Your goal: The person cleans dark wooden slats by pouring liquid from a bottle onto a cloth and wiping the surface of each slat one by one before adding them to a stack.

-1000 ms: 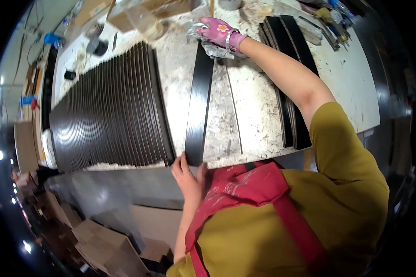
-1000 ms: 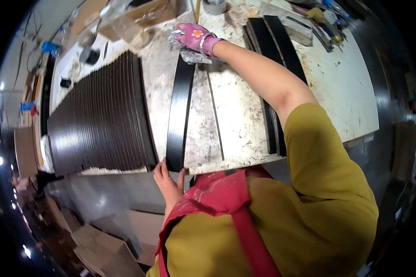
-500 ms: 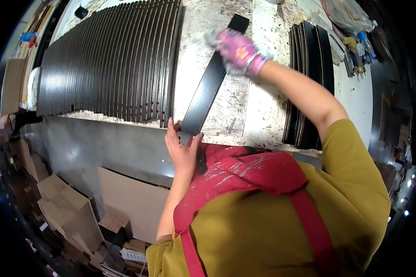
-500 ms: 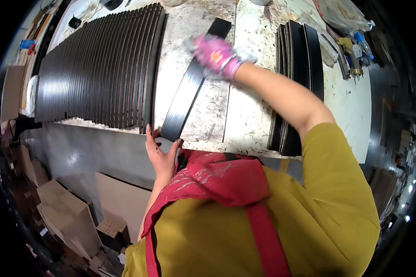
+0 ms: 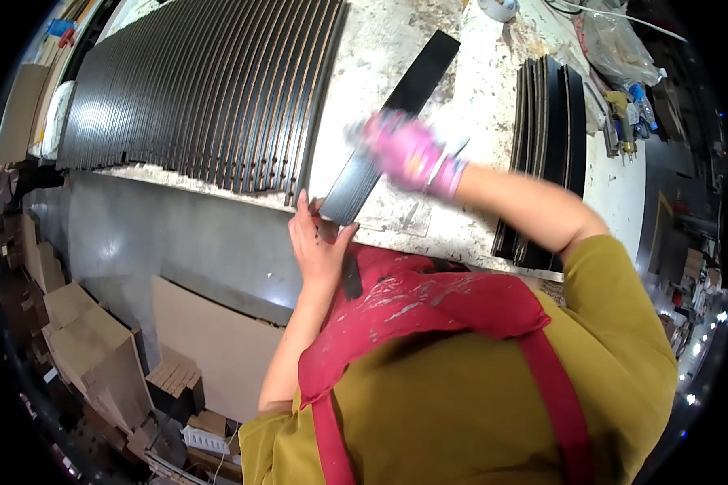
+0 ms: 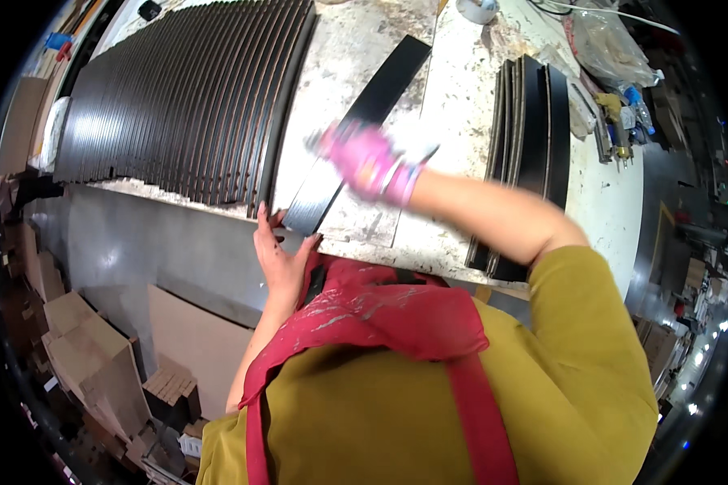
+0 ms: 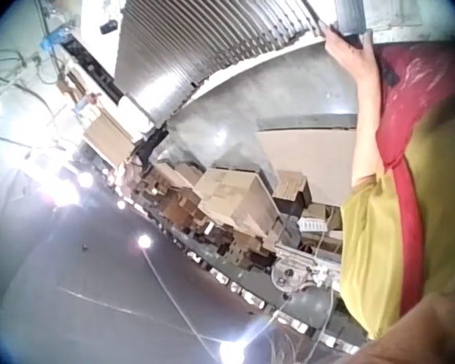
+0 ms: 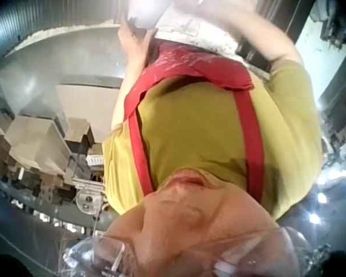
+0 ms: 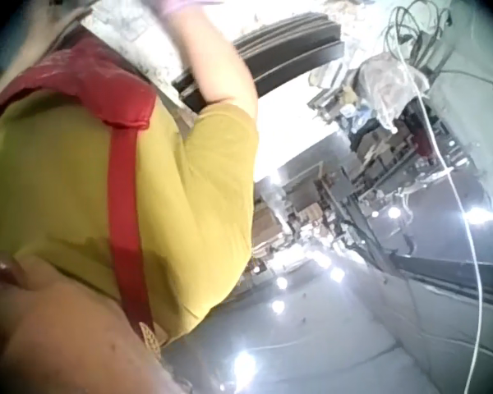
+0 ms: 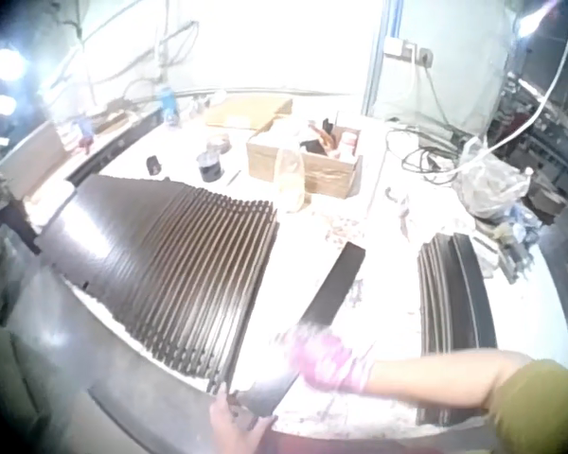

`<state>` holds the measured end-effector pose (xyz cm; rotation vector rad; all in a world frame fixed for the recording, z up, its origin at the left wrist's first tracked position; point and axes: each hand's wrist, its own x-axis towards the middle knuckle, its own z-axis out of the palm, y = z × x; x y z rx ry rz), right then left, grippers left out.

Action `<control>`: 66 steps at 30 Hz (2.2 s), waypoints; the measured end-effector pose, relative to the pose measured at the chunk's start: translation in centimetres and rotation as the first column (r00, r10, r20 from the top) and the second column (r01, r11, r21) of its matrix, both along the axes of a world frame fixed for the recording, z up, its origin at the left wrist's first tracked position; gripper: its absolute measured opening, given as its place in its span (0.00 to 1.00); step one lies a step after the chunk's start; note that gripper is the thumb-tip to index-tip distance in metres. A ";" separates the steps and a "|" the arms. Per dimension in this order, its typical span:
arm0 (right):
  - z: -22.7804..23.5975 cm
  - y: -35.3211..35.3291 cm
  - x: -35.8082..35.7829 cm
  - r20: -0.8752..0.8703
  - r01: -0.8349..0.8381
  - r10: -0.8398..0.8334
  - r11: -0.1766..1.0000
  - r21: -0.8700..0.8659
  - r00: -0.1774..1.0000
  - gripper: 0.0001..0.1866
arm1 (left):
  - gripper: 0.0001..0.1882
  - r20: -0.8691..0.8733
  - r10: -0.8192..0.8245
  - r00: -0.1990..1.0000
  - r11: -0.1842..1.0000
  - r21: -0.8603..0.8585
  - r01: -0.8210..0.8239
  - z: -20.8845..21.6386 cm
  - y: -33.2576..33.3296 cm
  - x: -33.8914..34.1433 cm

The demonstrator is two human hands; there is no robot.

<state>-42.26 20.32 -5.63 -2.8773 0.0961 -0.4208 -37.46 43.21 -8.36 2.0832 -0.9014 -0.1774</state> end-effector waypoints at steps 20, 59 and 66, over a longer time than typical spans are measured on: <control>9.8 -15.7 -1.6 -0.100 0.470 -0.638 0.444 0.763 0.764 0.18 | 0.25 -0.905 -0.257 -0.338 0.963 -0.208 -0.173 5.0 -0.4 0.3; 2.1 2.7 1.6 -0.169 -0.226 0.249 0.963 0.144 0.954 0.18 | 0.21 -0.839 -0.339 -0.425 0.907 -0.172 -0.385 4.0 -1.8 1.0; 2.3 6.8 0.0 -0.151 -0.313 0.335 0.937 0.155 0.930 0.13 | 0.23 -0.934 -0.177 -0.309 0.874 -0.005 -0.485 4.9 -2.8 -0.4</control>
